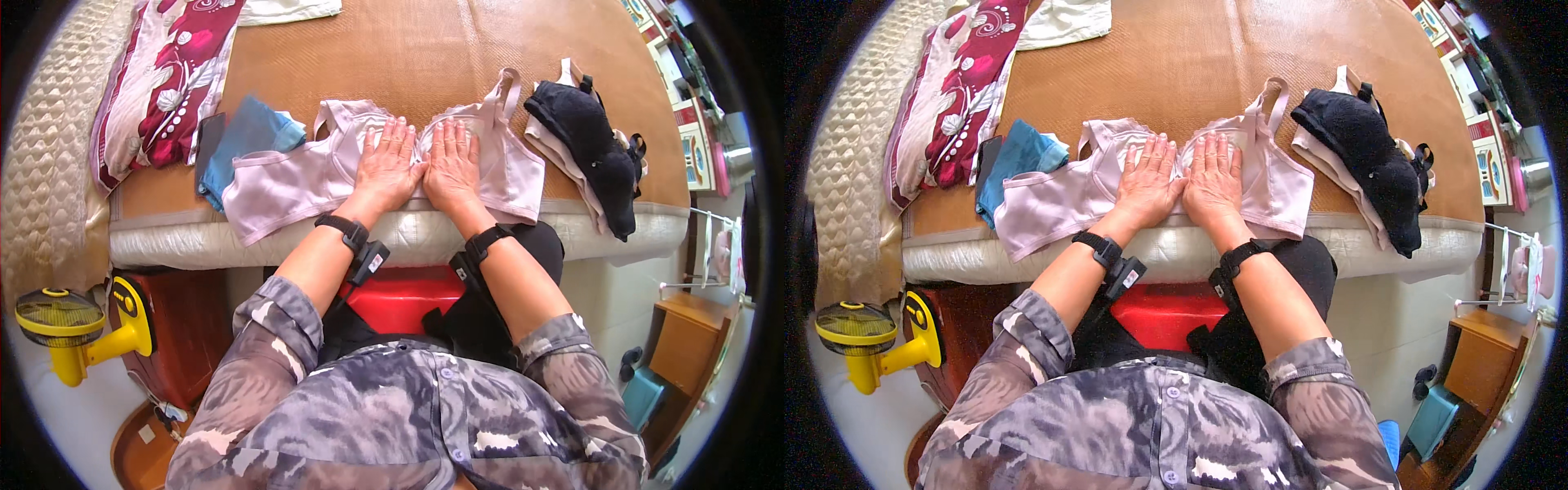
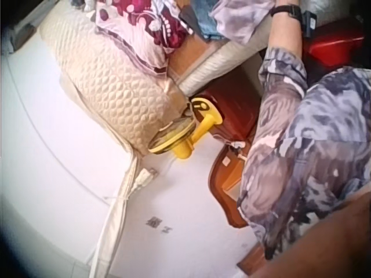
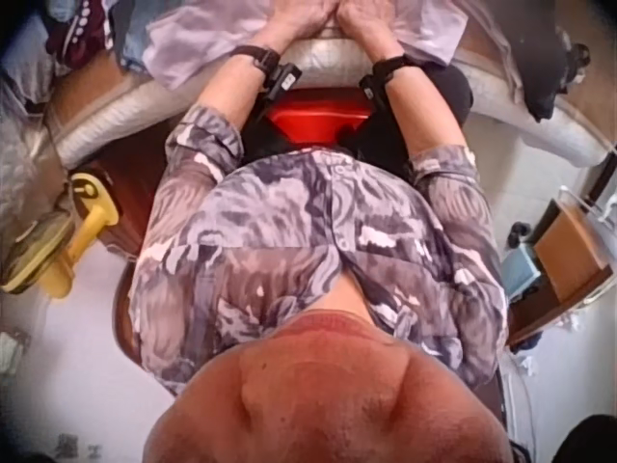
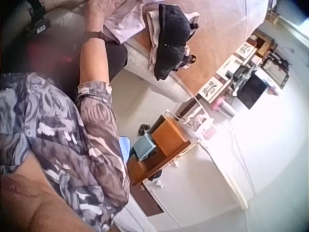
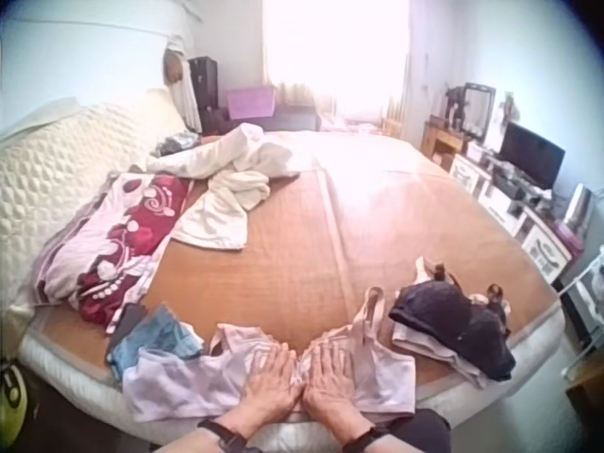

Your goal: The person folds several bras one at a time on a bed. They spread out each bra, align the cups and straps, and stack them neatly.

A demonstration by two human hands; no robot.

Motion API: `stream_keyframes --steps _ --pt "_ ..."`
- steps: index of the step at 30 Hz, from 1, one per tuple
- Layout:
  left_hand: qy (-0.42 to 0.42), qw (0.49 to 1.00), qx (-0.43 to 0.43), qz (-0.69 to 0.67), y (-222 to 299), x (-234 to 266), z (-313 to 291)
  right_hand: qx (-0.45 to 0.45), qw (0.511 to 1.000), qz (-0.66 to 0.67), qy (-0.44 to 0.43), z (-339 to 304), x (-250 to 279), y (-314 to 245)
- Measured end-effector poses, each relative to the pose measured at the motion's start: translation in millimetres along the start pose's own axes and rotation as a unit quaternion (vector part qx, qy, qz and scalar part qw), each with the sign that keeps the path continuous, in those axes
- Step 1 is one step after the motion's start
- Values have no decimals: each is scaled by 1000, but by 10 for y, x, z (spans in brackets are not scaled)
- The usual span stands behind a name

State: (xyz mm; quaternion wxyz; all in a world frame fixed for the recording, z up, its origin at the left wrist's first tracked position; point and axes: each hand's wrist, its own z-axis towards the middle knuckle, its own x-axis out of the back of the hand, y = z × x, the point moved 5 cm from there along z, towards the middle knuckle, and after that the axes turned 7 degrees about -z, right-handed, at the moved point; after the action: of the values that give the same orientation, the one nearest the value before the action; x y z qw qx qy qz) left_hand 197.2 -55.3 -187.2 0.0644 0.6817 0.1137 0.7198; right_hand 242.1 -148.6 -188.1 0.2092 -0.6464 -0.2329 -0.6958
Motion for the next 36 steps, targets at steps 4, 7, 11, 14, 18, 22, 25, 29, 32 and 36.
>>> stream_keyframes --steps 4,7,11,14,18,22,25,29,32,36 --pt "-10 1000 -2 -9 33 -32 -8 -13 1000 7 -4 -1 -69 15" --pt "5 1000 -10 -4 27 -24 -13 -10 1000 12 5 0 -26 11" --pt "19 1000 -11 -3 9 0 -31 -5 1000 24 -1 3 17 -25" --pt "22 1000 -17 -10 32 58 -12 -7 999 36 -10 3 50 2" --pt "0 999 31 21 -19 117 -68 -17 1000 12 1 25 18 18" --pt "-17 996 58 66 -159 167 -171 -28 999 16 28 23 6 32" --pt "53 997 42 40 -298 221 -273 -24 1000 5 17 17 43 11" --pt "60 998 22 6 -321 186 -305 -29 998 30 40 -22 57 15" --pt "66 998 18 0 -308 173 -293 -29 998 25 50 -29 61 16" --pt "74 997 14 2 -295 164 -282 -33 996 31 75 -35 94 8"
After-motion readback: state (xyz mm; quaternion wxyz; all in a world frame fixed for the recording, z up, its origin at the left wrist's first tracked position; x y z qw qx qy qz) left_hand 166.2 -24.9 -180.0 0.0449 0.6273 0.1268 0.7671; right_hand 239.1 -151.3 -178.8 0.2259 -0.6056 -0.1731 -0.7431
